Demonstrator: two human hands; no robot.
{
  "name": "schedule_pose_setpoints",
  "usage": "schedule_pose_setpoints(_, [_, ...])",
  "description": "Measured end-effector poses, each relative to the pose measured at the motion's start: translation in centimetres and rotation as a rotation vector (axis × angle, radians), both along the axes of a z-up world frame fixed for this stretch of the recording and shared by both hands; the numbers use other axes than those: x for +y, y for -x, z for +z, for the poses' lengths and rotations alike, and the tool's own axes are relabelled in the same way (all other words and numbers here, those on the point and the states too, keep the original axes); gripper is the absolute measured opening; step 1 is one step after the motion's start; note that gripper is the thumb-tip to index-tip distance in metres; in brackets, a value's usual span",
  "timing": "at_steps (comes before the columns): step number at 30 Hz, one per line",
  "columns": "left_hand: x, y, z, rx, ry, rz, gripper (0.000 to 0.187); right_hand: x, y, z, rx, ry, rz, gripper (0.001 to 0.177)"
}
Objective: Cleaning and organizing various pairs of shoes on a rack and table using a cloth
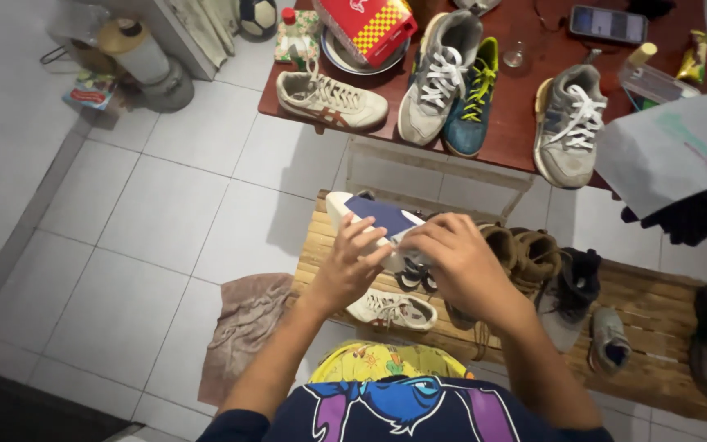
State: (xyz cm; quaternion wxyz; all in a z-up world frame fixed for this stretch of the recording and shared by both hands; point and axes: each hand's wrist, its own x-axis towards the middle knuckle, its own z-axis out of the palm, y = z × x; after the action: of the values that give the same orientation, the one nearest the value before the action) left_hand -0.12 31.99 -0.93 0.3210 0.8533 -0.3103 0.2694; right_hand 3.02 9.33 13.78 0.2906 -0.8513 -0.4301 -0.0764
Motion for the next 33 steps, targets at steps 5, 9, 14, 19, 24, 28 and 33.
schedule_pose_setpoints(5, [-1.4,0.4,-1.7,-0.051,-0.159,-0.031,0.063,1.3,-2.3,-1.5,-0.026,0.119,-0.066,0.035])
schedule_pose_setpoints(9, [-2.5,0.9,-1.1,-0.055,-0.171,-0.092,0.069,2.3,-4.6,-4.2,0.034,0.213,-0.070,0.034])
schedule_pose_setpoints(14, [-2.5,0.2,-0.4,0.057,0.061,0.020,0.082,2.0,-2.4,-3.3,-0.027,-0.055,-0.151,0.048])
schedule_pose_setpoints(19, [-4.1,-0.6,1.5,0.094,0.274,0.094,0.083,3.5,2.0,-4.1,-0.304,-0.243,-0.411,0.057])
schedule_pose_setpoints(24, [-5.9,-1.7,2.2,0.342,0.960,0.063,0.079,4.8,3.8,-7.2,-0.206,-0.449,-0.468,0.059])
schedule_pose_setpoints(28, [-5.8,-1.6,4.1,0.260,1.022,0.113,0.078,4.5,4.0,-10.9,-0.103,-0.438,-0.503,0.067])
schedule_pose_setpoints(33, [-4.8,-2.1,4.0,0.280,1.182,0.154,0.074,3.4,4.4,-10.6,-0.026,-0.396,-0.510,0.063])
